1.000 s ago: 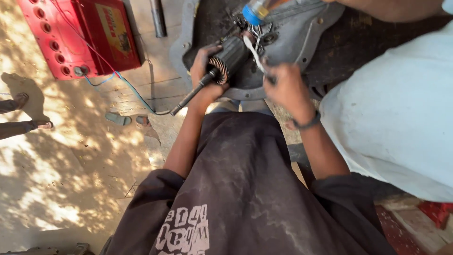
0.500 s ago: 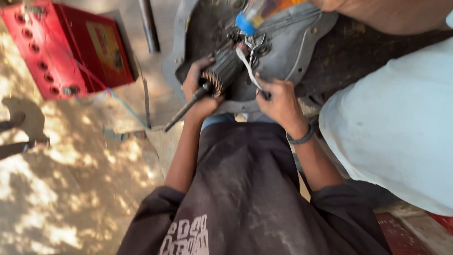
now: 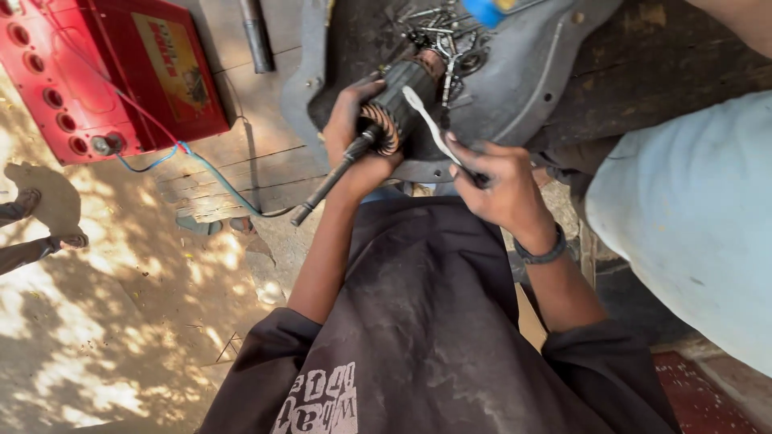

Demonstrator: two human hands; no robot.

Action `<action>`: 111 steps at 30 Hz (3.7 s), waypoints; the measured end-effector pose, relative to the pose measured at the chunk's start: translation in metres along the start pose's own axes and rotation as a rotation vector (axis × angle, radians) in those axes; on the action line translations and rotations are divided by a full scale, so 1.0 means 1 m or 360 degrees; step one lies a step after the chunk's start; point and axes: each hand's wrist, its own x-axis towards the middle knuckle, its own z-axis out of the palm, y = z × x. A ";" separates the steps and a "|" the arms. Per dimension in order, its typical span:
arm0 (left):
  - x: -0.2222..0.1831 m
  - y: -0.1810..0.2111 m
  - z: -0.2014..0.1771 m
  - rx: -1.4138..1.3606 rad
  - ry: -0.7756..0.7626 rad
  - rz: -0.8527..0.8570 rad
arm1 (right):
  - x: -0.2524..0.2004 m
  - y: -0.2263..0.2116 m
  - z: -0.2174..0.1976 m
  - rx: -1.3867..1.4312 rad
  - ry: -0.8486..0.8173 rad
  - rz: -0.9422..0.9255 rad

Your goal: Cleaning an electrical motor armature and housing using a toothbrush and solvent.

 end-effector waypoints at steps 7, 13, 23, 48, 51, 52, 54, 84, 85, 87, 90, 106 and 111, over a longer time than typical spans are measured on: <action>0.002 -0.004 0.000 0.0033 -0.0056 0.0049 | 0.014 -0.020 -0.004 -0.0421 -0.0047 0.0340; 0.013 0.032 -0.006 -0.0088 -0.0200 -0.0870 | 0.021 -0.017 -0.011 -0.0508 0.0000 0.0236; 0.005 0.008 0.008 -0.0131 0.0030 -0.0377 | 0.017 0.021 -0.026 -0.0434 -0.0073 0.0178; -0.010 0.005 0.006 0.0011 0.0029 -0.0235 | -0.010 -0.037 -0.005 -0.0393 0.0041 0.0206; -0.014 -0.005 0.011 0.0110 -0.0013 -0.0305 | 0.003 -0.049 -0.006 -0.0386 0.0072 0.0132; -0.011 -0.005 0.009 0.0115 -0.0022 -0.0299 | 0.004 -0.047 -0.005 -0.0381 0.0082 0.0136; -0.013 -0.002 0.010 0.0112 0.0033 -0.0067 | -0.005 -0.043 -0.004 -0.0629 0.0134 -0.0266; -0.026 -0.021 0.008 -0.0060 -0.0192 -0.0114 | 0.005 -0.020 -0.032 -0.0434 -0.0254 0.0020; -0.022 -0.010 0.004 -0.0064 -0.0195 -0.0115 | -0.003 -0.008 -0.032 -0.0437 -0.0254 0.0024; -0.011 0.012 -0.007 0.0137 -0.0231 -0.0091 | -0.015 0.015 -0.029 -0.0127 -0.0382 0.0818; -0.015 0.013 -0.005 0.0144 -0.0188 -0.0223 | -0.015 -0.032 -0.023 -0.0306 -0.0126 -0.0071; -0.018 0.023 -0.005 0.0009 -0.0143 -0.0266 | 0.005 -0.032 -0.031 -0.0452 -0.0177 -0.0434; -0.016 0.018 -0.007 0.0092 -0.0143 -0.0023 | 0.012 -0.023 -0.038 -0.0370 -0.0404 0.0258</action>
